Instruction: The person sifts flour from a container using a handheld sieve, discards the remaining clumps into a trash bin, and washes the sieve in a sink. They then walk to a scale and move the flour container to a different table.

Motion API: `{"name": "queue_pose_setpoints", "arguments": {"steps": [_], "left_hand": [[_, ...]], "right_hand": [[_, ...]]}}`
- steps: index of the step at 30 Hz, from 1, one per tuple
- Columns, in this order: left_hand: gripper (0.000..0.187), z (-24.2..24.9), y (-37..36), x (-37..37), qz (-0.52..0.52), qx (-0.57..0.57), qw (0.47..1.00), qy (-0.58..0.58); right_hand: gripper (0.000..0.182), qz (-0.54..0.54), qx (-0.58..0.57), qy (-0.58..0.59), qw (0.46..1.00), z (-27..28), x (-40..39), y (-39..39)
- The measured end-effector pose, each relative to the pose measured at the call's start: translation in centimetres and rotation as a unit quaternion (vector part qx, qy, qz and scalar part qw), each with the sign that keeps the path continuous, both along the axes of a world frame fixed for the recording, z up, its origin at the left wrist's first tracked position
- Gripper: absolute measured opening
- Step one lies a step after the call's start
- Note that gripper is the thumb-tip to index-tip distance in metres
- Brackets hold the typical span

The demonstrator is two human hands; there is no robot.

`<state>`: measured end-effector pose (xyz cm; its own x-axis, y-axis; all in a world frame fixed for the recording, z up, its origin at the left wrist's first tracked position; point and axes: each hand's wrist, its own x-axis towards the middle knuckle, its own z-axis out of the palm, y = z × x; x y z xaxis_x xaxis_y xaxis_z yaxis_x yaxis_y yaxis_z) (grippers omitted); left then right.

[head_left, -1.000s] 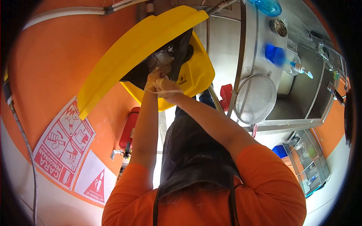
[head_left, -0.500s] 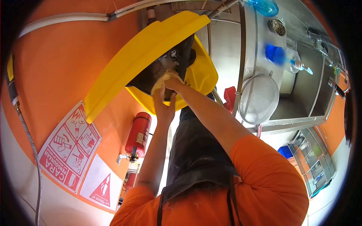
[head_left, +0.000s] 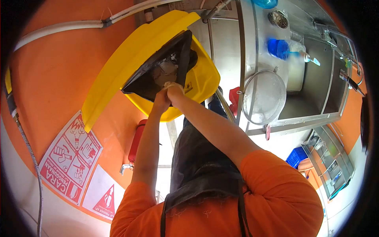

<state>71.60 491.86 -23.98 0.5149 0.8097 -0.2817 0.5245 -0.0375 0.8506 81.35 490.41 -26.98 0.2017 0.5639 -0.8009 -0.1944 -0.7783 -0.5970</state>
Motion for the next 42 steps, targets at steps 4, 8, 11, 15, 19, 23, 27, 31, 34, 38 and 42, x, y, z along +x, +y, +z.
{"name": "queue_pose_setpoints", "arguments": {"steps": [4,8,11,15,19,23,27,31,34,38,42], "left_hand": [[0.025,-7.4,2.4,-6.6,0.088,-0.023,0.980,0.175],[0.028,-4.1,4.4,-5.9,0.177,-0.012,0.974,0.141],[0.025,-3.5,4.3,-5.8,0.203,-0.226,0.948,-0.090],[0.025,3.0,3.2,-3.8,0.135,-0.386,0.884,-0.226],[0.017,8.7,2.6,-6.6,0.248,-0.357,0.891,-0.128],[0.032,12.9,-1.2,-4.4,0.216,-0.026,0.959,0.180],[0.050,15.7,-5.5,-0.8,0.153,0.015,0.965,0.213],[0.052,14.5,-10.2,2.3,0.159,-0.081,0.970,0.167],[0.044,10.6,-15.4,3.4,0.174,-0.092,0.980,-0.040],[0.029,15.3,-18.2,10.1,0.065,-0.059,0.996,0.032],[0.030,16.5,-22.5,15.9,0.103,-0.025,0.994,0.030]], "right_hand": [[0.038,0.204,0.121,-0.115,0.965,8.2,-0.9,-4.8],[0.056,0.177,0.181,-0.184,0.950,13.2,5.8,-4.9],[0.059,0.231,0.281,-0.186,0.913,13.1,7.5,-0.7],[0.057,0.326,0.360,0.025,0.874,9.2,8.2,2.5],[0.053,0.421,0.140,0.180,0.878,7.0,8.9,5.0],[0.044,0.337,0.196,-0.022,0.921,1.9,6.2,4.1],[0.071,0.323,0.170,-0.178,0.914,6.4,3.0,3.3],[0.062,0.279,0.211,-0.267,0.898,14.7,4.9,-1.1],[0.037,0.315,0.244,-0.106,0.911,27.4,14.3,-7.2],[0.028,0.151,0.416,-0.236,0.865,36.0,29.8,-17.5],[0.019,-0.081,0.220,-0.509,0.829,34.5,49.2,-29.2]]}}
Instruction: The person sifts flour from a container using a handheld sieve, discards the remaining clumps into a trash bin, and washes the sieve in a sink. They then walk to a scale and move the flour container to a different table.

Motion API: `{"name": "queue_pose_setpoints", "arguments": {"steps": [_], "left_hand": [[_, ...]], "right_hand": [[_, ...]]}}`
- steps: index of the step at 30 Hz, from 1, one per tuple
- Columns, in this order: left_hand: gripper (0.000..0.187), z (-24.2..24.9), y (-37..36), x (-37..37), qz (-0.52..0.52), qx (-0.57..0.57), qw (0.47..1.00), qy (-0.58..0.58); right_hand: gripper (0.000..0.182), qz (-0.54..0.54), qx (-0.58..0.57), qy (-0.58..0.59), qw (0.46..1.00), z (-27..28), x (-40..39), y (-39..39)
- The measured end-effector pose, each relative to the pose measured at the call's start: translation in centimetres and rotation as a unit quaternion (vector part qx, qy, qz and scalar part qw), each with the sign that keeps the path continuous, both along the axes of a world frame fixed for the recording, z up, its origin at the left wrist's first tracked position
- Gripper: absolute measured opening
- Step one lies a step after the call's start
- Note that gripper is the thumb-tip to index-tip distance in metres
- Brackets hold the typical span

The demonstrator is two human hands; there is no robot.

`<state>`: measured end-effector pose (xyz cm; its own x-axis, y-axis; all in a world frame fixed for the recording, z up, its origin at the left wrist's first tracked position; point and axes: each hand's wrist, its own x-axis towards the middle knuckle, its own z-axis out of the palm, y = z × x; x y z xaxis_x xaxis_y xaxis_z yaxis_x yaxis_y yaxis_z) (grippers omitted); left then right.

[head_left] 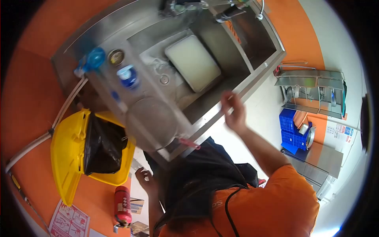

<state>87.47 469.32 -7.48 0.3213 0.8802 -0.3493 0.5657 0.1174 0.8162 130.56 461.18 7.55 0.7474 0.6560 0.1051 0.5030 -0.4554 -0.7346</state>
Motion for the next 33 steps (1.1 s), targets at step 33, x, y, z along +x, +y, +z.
{"name": "queue_pose_setpoints", "arguments": {"steps": [33], "left_hand": [[0.036,-3.1,-28.2,37.9,-0.096,-0.556,0.792,0.233]], "right_hand": [[0.032,-0.071,0.092,0.060,0.991,-7.8,86.0,-0.8]]}}
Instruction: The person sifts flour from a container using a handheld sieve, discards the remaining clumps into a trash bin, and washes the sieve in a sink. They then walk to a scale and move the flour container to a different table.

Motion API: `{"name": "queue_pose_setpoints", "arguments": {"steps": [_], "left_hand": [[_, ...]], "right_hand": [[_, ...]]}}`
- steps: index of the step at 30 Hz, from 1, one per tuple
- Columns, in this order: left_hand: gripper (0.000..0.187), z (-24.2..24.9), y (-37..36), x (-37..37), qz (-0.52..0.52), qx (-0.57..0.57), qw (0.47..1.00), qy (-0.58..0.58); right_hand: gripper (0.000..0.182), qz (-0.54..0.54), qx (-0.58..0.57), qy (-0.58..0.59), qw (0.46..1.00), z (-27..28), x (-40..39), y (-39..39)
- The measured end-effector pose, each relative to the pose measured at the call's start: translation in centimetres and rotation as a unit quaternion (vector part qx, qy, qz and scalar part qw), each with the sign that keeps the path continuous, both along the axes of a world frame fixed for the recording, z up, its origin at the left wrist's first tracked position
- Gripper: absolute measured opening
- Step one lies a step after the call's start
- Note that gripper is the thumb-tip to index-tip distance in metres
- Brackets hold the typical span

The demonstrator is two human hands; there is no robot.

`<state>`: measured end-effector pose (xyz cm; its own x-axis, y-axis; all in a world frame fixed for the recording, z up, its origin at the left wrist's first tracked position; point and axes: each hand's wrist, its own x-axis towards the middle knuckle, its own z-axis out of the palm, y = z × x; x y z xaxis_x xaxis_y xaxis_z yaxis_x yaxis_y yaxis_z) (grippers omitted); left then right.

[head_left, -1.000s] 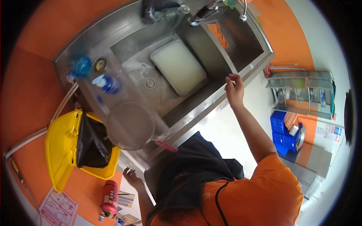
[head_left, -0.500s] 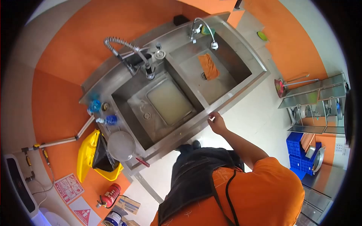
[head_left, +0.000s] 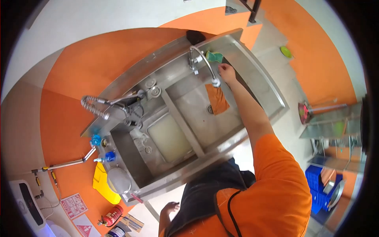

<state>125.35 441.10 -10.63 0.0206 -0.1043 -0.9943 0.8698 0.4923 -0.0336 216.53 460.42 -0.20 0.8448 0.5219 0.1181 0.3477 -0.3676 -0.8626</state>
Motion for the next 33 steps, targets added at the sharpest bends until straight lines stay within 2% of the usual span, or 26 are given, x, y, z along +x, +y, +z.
{"name": "queue_pose_setpoints", "arguments": {"steps": [1,2,3,5,6,8,10,12,13,14,15,16,17,18,19,20,21,22,23,25,26,28,31,33], "left_hand": [[0.035,0.6,-0.1,3.3,-0.016,-0.004,1.000,-0.003],[0.033,7.9,1.8,9.8,0.009,-0.012,1.000,-0.026],[0.032,11.2,2.3,14.5,0.037,0.009,0.997,-0.060],[0.029,15.7,2.7,23.1,0.059,0.081,0.982,-0.158],[0.028,17.0,3.3,27.4,0.059,0.135,0.963,-0.225],[0.042,17.9,4.7,34.2,0.012,0.198,0.926,-0.320],[0.048,18.6,7.0,41.0,-0.042,0.260,0.890,-0.371],[0.047,18.1,9.3,47.4,-0.074,0.318,0.874,-0.361],[0.035,16.3,10.5,49.7,-0.014,0.299,0.876,-0.377],[0.026,14.3,11.9,52.2,0.047,0.280,0.874,-0.393],[0.032,14.0,13.7,55.8,-0.079,0.357,0.864,-0.346],[0.040,12.8,14.9,59.2,-0.011,0.394,0.857,-0.331],[0.045,14.1,16.5,63.6,-0.041,0.509,0.809,-0.292],[0.051,13.1,18.3,67.3,0.003,0.593,0.734,-0.330],[0.053,12.2,20.0,71.0,0.033,0.671,0.657,-0.343],[0.055,12.8,21.6,74.6,0.085,0.676,0.638,-0.359],[0.047,14.0,22.7,78.3,0.179,0.632,0.628,-0.417],[0.043,14.6,23.3,81.0,0.270,0.580,0.609,-0.469],[0.043,14.5,23.8,82.2,0.272,0.579,0.610,-0.469],[0.047,14.6,24.6,83.7,0.441,0.461,0.635,-0.435],[0.047,15.2,24.7,84.0,0.437,0.459,0.638,-0.438],[0.057,17.0,24.8,84.4,0.440,0.526,0.605,-0.405],[0.059,19.7,24.8,84.8,0.423,0.536,0.595,-0.424],[0.059,20.6,25.2,85.0,0.424,0.532,0.593,-0.431]], "right_hand": [[0.035,0.068,-0.037,-0.016,0.997,0.7,2.2,3.5],[0.036,0.079,-0.035,-0.086,0.993,-0.1,4.0,6.6],[0.037,0.087,-0.035,-0.148,0.985,-1.4,5.1,9.0],[0.037,0.177,0.046,-0.010,0.983,-1.4,6.5,12.0],[0.037,0.186,0.040,0.001,0.982,-1.5,6.6,12.6],[0.038,0.173,0.012,-0.031,0.984,-1.4,7.0,13.3],[0.031,0.189,0.012,-0.042,0.981,-1.3,7.0,11.9],[0.023,0.301,0.006,-0.147,0.942,-2.2,7.4,9.0],[0.015,0.325,0.022,-0.223,0.919,-3.9,7.8,7.8],[0.015,0.325,0.020,-0.222,0.919,-5.2,8.0,6.5],[0.018,0.304,0.084,-0.204,0.927,-6.0,7.9,5.1],[0.024,0.281,0.145,-0.186,0.930,-6.7,7.7,3.5],[0.024,0.282,0.141,-0.185,0.931,-7.5,7.0,2.0],[0.029,0.198,0.048,-0.048,0.978,-8.1,5.9,0.1],[0.033,0.105,-0.047,0.091,0.989,-9.0,4.7,-1.6],[0.036,0.096,-0.026,0.183,0.978,-10.8,3.3,-3.4],[0.039,0.085,-0.004,0.274,0.958,-12.5,1.8,-5.2],[0.038,0.012,0.013,0.444,0.896,-12.8,-0.2,-6.5],[0.038,-0.061,0.032,0.596,0.800,-12.9,-2.4,-7.6],[0.039,-0.080,0.029,0.698,0.711,-13.6,-5.9,-9.4],[0.038,-0.070,0.043,0.703,0.706,-13.8,-7.4,-10.3],[0.037,-0.066,0.065,0.710,0.698,-14.2,-8.8,-11.0],[0.033,-0.117,0.068,0.730,0.670,-14.3,-9.6,-11.7],[0.031,-0.090,0.062,0.738,0.666,-13.5,-8.9,-11.7]]}}
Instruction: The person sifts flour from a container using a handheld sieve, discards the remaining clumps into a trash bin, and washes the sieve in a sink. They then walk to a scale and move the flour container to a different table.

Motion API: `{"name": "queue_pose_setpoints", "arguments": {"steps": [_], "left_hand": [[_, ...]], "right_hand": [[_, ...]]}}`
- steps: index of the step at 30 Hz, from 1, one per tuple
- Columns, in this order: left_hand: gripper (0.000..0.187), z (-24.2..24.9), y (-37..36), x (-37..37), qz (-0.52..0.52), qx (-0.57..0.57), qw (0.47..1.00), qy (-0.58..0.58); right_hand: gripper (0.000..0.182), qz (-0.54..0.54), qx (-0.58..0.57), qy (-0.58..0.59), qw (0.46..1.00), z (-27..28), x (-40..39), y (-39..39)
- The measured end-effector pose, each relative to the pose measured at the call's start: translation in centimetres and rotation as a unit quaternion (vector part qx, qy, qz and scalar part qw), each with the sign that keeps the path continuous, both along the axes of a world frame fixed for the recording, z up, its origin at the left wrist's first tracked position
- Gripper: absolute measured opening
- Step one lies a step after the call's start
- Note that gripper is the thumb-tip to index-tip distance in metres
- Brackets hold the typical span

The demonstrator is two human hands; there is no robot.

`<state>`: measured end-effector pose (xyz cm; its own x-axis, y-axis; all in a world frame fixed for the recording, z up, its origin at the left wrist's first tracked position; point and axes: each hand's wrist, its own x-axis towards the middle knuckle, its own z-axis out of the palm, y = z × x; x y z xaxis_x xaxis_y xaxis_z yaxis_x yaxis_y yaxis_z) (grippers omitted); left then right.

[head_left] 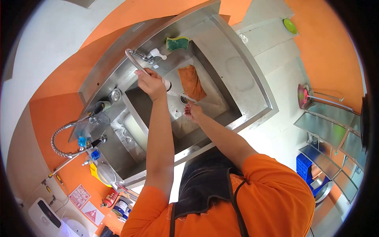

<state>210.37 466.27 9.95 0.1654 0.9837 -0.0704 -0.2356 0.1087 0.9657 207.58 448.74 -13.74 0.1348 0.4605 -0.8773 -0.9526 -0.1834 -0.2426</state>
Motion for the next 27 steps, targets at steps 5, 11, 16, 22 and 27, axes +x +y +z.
{"name": "queue_pose_setpoints", "arguments": {"steps": [5,11,16,22,27], "left_hand": [[0.058,0.1,0.4,-0.9,-0.078,0.045,0.995,0.042],[0.054,-6.2,0.4,-6.9,0.029,0.031,0.996,0.084],[0.050,-17.0,-4.4,-10.3,-0.093,-0.581,0.797,-0.133],[0.049,-25.2,-2.8,-2.5,-0.217,-0.459,0.822,-0.256],[0.027,-24.0,-1.8,0.9,-0.111,-0.301,0.946,-0.044]], "right_hand": [[0.031,-0.074,0.047,0.053,0.995,-1.6,0.3,2.8],[0.012,-0.076,0.252,0.105,0.959,-1.1,2.3,10.2],[0.019,0.356,0.226,-0.399,0.814,1.4,2.4,12.9],[0.023,0.223,0.108,-0.711,0.658,5.7,8.5,8.1],[0.024,0.230,-0.013,-0.626,0.745,7.0,8.6,8.0]]}}
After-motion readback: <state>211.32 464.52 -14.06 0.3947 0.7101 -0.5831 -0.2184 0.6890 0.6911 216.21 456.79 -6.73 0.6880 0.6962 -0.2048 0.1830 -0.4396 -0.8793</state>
